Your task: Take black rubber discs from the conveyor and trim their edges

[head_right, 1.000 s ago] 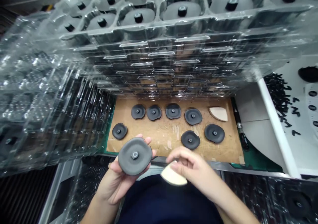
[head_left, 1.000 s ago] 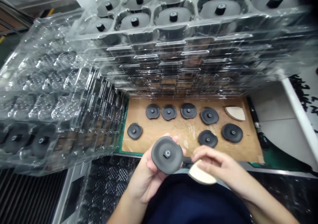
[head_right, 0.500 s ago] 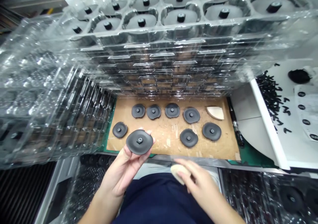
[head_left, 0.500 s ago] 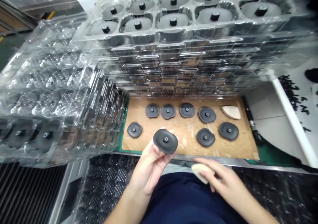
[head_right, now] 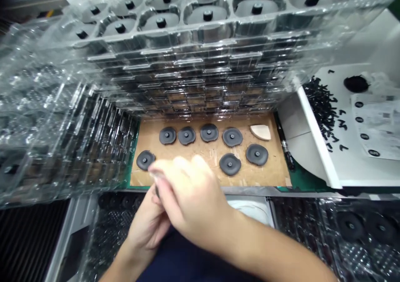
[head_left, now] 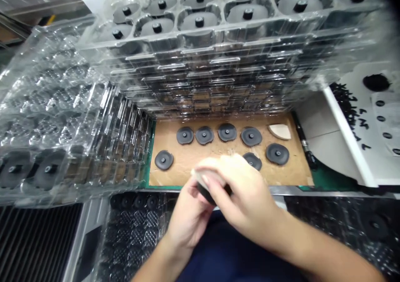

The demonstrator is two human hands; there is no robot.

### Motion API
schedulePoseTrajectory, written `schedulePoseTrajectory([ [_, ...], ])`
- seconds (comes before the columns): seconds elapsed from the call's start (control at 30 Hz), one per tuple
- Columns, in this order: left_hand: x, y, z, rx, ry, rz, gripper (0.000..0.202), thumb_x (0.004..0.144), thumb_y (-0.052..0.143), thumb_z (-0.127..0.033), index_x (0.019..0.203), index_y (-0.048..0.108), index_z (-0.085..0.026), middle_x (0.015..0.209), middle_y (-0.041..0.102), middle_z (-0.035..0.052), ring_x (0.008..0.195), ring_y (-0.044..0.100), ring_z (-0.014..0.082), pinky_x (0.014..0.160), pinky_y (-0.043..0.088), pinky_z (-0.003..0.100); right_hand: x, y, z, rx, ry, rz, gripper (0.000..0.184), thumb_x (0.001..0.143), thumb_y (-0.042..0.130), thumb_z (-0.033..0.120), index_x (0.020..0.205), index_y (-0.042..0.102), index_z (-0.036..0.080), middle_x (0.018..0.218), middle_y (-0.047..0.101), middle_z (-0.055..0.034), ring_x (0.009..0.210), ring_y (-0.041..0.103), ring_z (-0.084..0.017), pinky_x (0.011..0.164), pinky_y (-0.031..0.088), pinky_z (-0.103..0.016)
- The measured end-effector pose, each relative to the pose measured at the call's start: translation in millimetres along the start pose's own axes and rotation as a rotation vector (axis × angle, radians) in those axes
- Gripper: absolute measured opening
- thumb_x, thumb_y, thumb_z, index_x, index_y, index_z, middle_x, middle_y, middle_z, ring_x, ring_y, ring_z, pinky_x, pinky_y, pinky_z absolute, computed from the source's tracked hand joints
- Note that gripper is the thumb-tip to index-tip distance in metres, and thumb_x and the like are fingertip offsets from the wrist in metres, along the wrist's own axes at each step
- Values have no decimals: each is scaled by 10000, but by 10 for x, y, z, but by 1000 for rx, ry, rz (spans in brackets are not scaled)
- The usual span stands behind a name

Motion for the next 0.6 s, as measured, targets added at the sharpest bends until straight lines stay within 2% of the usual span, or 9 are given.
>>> schedulePoseTrajectory([
  [0.07,13,53,-7,14,-15,37,440,633,793,-235,1058,683,-212,1006,727,68,1013,645,243,888,516,296,-36,-96,34,-43,-32,-74,203,896,438,110,1028,591,94,904,693,-86,758,590,-180,684,432,-329],
  [0.2,46,61,-129,36,28,13,571,525,841,-130,1054,681,-275,1061,722,19,988,661,213,845,524,242,-67,-94,79,101,-52,7,212,860,450,63,1025,575,106,827,687,-46,697,594,-138,634,443,-279],
  [0.3,71,126,-121,56,5,50,513,554,836,-189,1043,689,-243,1025,729,36,973,663,212,860,519,261,25,-153,21,48,-4,-65,188,877,453,90,1011,584,112,877,697,-60,743,609,-157,673,437,-308],
  [0.37,74,165,-108,56,-10,86,471,569,831,-240,1021,700,-215,1013,730,57,993,654,223,893,506,281,63,-172,19,23,-24,-83,195,890,443,106,1013,593,103,875,693,-80,753,606,-176,689,428,-330],
  [0.5,66,105,-108,5,-47,69,546,525,851,-182,1043,691,-247,1043,728,37,975,664,193,874,508,237,-81,-124,-20,120,-43,97,192,861,460,72,979,601,124,744,650,-26,654,563,-130,639,415,-270],
  [0.6,74,144,-55,-65,-97,108,602,484,871,-239,1057,686,-244,1050,721,24,946,665,160,843,510,198,-151,-243,-176,-57,75,91,184,863,478,67,987,605,117,748,634,-18,628,519,-120,621,368,-270],
])
Point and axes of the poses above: each hand's wrist, its own x-axis towards the middle knuckle, its own y-axis out of the palm, z = x × y, the point moved 9 cm from there along x, towards the middle knuckle
